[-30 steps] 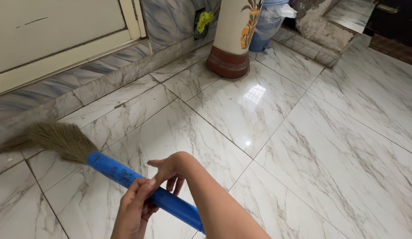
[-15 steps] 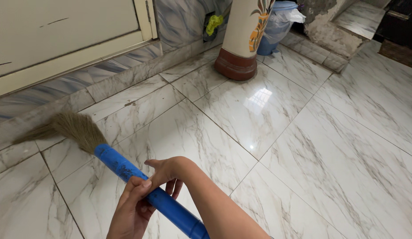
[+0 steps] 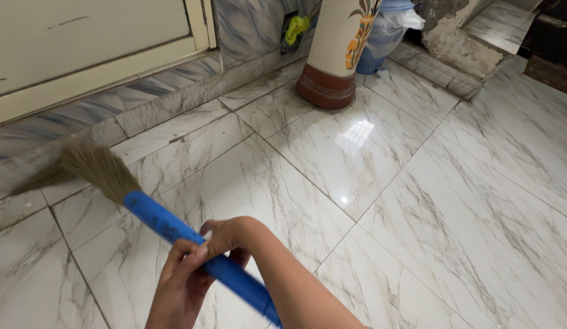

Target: The person sweeps a tiled floor using a broom, moving dirt and debris along the baseboards and around a sink pedestal.

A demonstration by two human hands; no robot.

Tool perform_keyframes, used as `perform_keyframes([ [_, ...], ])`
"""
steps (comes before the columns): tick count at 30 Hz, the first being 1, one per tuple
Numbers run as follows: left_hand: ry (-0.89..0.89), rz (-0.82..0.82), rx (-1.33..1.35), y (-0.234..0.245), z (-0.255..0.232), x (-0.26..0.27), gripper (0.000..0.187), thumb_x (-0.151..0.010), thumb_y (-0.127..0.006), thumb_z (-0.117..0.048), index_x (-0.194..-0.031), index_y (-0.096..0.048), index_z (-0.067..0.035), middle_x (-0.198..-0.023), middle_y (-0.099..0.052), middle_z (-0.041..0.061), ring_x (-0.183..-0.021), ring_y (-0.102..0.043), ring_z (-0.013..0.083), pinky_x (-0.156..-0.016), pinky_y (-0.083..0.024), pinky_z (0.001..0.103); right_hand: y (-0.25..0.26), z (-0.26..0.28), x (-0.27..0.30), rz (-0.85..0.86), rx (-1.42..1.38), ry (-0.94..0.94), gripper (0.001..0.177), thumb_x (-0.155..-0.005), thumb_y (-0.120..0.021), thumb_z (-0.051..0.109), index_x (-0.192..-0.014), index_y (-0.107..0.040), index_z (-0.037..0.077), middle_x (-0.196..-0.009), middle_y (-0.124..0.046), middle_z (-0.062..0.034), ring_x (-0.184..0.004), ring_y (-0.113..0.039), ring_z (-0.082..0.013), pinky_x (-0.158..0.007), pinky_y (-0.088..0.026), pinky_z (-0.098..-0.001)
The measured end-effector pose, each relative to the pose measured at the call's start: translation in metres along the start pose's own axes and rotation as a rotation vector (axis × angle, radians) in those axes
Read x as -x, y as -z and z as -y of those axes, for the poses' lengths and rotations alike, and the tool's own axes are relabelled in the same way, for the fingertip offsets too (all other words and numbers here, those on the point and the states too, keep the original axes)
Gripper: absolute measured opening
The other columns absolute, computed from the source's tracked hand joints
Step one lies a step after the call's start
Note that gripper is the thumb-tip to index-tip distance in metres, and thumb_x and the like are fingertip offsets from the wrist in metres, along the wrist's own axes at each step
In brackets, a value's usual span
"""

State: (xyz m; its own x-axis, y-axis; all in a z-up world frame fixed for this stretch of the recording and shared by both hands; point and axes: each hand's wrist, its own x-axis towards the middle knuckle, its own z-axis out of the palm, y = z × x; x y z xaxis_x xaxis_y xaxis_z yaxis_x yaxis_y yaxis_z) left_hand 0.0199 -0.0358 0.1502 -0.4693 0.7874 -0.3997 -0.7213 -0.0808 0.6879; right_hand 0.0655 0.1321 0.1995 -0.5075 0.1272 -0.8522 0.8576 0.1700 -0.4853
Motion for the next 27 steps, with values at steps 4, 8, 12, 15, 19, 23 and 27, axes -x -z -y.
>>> perform_keyframes([
  [4, -0.008, 0.073, 0.040, -0.002, 0.008, 0.000, 0.015, -0.091, -0.068, -0.023, -0.096, -0.056, -0.016, -0.086, -0.058, 0.000, -0.075, -0.055, 0.0122, -0.078, -0.049, 0.032, -0.013, -0.007, -0.001, -0.232, 0.258, 0.096, 0.089, -0.070, -0.086, 0.048, -0.143, -0.051, 0.010, -0.119, -0.073, -0.0181, -0.102, -0.072, -0.0316, -0.081, -0.058, -0.0442],
  [8, 0.144, 0.075, 0.027, 0.008, -0.002, 0.010, 0.024, -0.092, -0.059, -0.036, -0.098, -0.054, -0.013, -0.097, -0.059, 0.004, -0.088, -0.063, 0.0185, -0.086, -0.054, 0.040, -0.049, -0.014, -0.010, -0.413, 0.308, -0.037, 0.067, -0.071, -0.078, 0.032, -0.129, -0.053, 0.011, -0.104, -0.077, -0.0130, -0.092, -0.077, -0.0312, -0.077, -0.065, -0.0423],
  [12, 0.291, -0.318, 0.033, 0.030, -0.016, 0.009, 0.039, -0.093, -0.057, -0.043, -0.117, -0.044, -0.015, -0.118, -0.061, 0.012, -0.095, -0.059, 0.0340, -0.091, -0.050, 0.045, -0.057, -0.022, -0.021, -0.411, 0.356, -0.040, 0.068, -0.073, -0.082, 0.030, -0.129, -0.049, 0.010, -0.101, -0.074, -0.0127, -0.094, -0.077, -0.0319, -0.081, -0.063, -0.0449],
  [15, 0.205, -0.460, 0.151, 0.054, -0.017, 0.005, 0.054, -0.091, -0.064, -0.042, -0.129, -0.041, -0.012, -0.125, -0.059, 0.018, -0.110, -0.065, 0.0314, -0.097, -0.052, 0.047, -0.068, -0.020, -0.030, -0.421, 0.401, -0.021, 0.066, -0.074, -0.080, 0.023, -0.131, -0.048, 0.007, -0.102, -0.076, -0.0156, -0.098, -0.075, -0.0339, -0.083, -0.063, -0.0456],
  [19, 0.265, -0.534, 0.282, 0.077, -0.006, -0.045, 0.058, -0.086, -0.069, -0.042, -0.129, -0.042, -0.013, -0.127, -0.060, 0.020, -0.114, -0.062, 0.0342, -0.097, -0.049, 0.052, -0.092, -0.018, -0.036, -0.452, 0.375, 0.032, 0.072, -0.071, -0.085, 0.026, -0.129, -0.049, 0.005, -0.107, -0.073, -0.0177, -0.104, -0.072, -0.0355, -0.088, -0.061, -0.0453],
  [23, 0.277, -0.474, 0.423, 0.098, -0.008, -0.109, 0.049, -0.081, -0.079, -0.038, -0.108, -0.054, -0.004, -0.095, -0.065, 0.015, -0.084, -0.066, 0.0296, -0.078, -0.057, 0.044, -0.110, -0.005, -0.025, -0.445, 0.302, 0.047, 0.073, -0.069, -0.089, 0.024, -0.127, -0.048, 0.003, -0.111, -0.071, -0.0195, -0.107, -0.070, -0.0364, -0.091, -0.059, -0.0453],
  [27, 0.155, -0.669, 0.359, 0.096, -0.021, -0.108, 0.029, -0.080, -0.077, -0.023, -0.092, -0.056, -0.008, -0.070, -0.061, 0.007, -0.059, -0.060, 0.0222, -0.057, -0.056, 0.037, -0.107, 0.006, -0.006, -0.399, 0.369, 0.091, 0.072, -0.070, -0.088, 0.022, -0.127, -0.047, 0.005, -0.110, -0.073, -0.0210, -0.106, -0.071, -0.0383, -0.090, -0.060, -0.0471],
])
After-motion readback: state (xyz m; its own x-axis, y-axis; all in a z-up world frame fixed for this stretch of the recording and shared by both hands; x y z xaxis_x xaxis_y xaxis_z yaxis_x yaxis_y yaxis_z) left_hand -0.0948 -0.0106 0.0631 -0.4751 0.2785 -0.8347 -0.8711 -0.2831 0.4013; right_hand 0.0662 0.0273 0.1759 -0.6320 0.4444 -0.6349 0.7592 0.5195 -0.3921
